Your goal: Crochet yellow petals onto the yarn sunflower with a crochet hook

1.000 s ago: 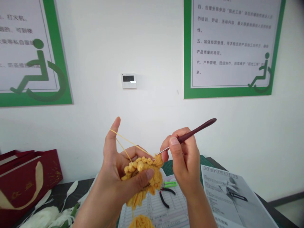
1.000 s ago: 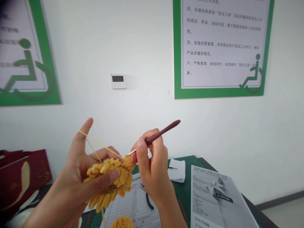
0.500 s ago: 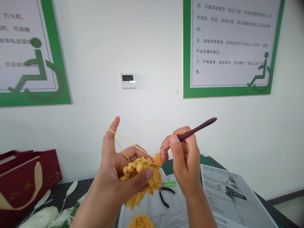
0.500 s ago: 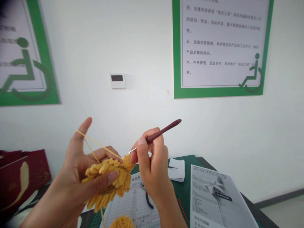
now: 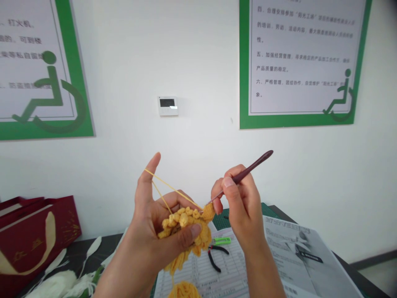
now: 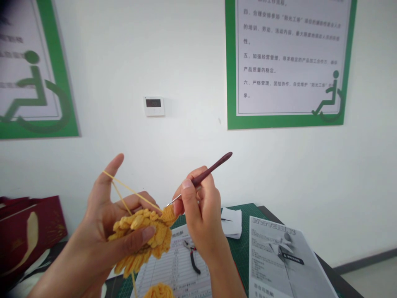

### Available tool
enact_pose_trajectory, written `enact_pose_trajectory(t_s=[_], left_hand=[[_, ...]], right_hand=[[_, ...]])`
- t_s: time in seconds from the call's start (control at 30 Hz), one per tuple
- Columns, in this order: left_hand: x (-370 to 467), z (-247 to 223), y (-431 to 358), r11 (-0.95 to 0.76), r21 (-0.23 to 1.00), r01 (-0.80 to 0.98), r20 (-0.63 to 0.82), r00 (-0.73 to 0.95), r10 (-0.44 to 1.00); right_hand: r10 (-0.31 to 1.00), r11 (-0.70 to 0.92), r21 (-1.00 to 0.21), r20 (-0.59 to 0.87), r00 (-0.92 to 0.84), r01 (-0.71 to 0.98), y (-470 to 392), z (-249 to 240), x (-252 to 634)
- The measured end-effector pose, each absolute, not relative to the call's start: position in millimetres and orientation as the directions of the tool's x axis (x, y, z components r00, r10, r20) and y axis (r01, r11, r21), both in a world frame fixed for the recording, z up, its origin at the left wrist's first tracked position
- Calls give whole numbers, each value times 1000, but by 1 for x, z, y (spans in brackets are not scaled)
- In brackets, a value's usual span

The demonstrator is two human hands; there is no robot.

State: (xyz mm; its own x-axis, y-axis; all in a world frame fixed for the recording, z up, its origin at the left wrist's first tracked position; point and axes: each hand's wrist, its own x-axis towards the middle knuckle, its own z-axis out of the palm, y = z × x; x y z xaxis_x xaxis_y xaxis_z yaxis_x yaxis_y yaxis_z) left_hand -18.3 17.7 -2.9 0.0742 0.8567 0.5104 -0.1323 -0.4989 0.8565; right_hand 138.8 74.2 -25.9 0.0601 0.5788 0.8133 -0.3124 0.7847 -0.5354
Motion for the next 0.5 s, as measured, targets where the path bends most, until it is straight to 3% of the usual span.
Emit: enact_pose_trajectory(t_s=[0.5], left_hand=[[-18, -1, 15, -483, 862, -151, 499, 95, 861]], right_hand=[[586, 775, -541, 809, 48, -327, 76, -26, 140]])
